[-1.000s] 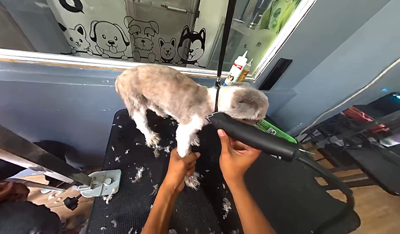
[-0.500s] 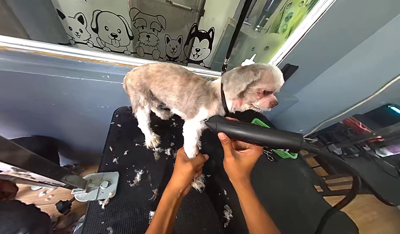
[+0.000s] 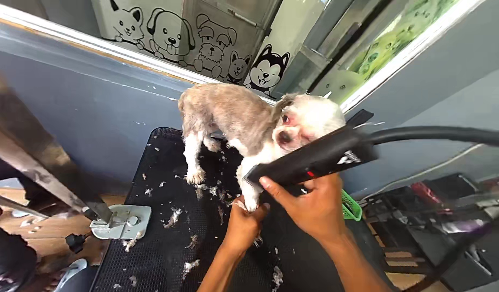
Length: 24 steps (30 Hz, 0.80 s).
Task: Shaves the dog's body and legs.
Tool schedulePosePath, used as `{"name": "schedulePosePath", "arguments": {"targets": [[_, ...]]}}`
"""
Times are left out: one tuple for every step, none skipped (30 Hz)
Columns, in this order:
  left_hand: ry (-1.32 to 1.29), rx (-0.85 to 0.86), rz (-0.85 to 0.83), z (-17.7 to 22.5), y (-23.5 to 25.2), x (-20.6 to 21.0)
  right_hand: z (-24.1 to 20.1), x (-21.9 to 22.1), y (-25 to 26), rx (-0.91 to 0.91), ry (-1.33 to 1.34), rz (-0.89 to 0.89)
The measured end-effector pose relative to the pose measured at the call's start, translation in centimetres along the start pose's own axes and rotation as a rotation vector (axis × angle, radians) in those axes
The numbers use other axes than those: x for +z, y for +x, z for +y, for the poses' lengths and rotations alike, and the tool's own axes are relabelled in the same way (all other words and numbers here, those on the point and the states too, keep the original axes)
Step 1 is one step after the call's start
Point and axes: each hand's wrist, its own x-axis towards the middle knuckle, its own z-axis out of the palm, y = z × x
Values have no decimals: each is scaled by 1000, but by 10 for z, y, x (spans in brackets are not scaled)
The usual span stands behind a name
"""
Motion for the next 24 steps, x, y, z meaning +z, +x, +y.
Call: {"name": "schedulePosePath", "arguments": {"targets": [[-11, -8, 8, -1, -2, 1, -6, -1, 12, -50, -78, 28], [-21, -16, 16, -1, -3, 2, -12, -2, 23, -88, -172, 44], [-22, -22, 22, -1, -5, 4, -18, 0, 32, -106, -264, 45], [-22, -23, 27, -1, -6, 6, -24, 3, 40, -111, -332, 13], [-30, -20, 27, -1, -8, 9, -29, 6, 45, -117, -399, -34], [-44, -13, 25, -2, -9, 11, -32, 11, 50, -128, -456, -86], [-55, -2, 24, -3, -9, 14, -33, 17, 55, -141, -507, -130], [-64, 9, 26, -4, -9, 16, -34, 22, 61, -146, -554, -161], [-68, 20, 26, -5, -11, 18, -35, 26, 67, -133, -609, -195], [-66, 31, 23, -6, -11, 20, -37, 30, 74, -103, -668, -230], [-59, 40, 16, -5, -12, 22, -38, 33, 83, -76, -723, -250], [-47, 47, 8, -5, -13, 24, -39, 36, 92, -51, -773, -256], [-31, 49, 4, -5, -14, 26, -40, 38, 101, -17, -815, -270], [-8, 51, -1, -5, -15, 27, -41, 38, 110, 19, -846, -290], [16, 55, -5, -5, -16, 29, -40, 37, 119, 48, -868, -301], [37, 61, -9, -6, -17, 30, -38, 35, 126, 82, -894, -313], [56, 64, -14, -7, -19, 31, -37, 32, 130, 110, -918, -328], [71, 63, -20, -7, -19, 32, -33, 29, 133, 116, -942, -339], [82, 55, -28, -7, -20, 33, -29, 26, 133, 107, -961, -344], [86, 44, -34, -6, -21, 34, -24, 23, 130, 94, -970, -347], [84, 35, -39, -7, -21, 35, -20, 22, 127, 85, -974, -349], [80, 29, -41, -7, -22, 36, -17, 21, 123, 92, -975, -354], [78, 25, -41, -7, -22, 36, -16, 21, 120, 115, -980, -367], [82, 23, -40, -7, -22, 36, -17, 21, 118, 147, -986, -381]]}}
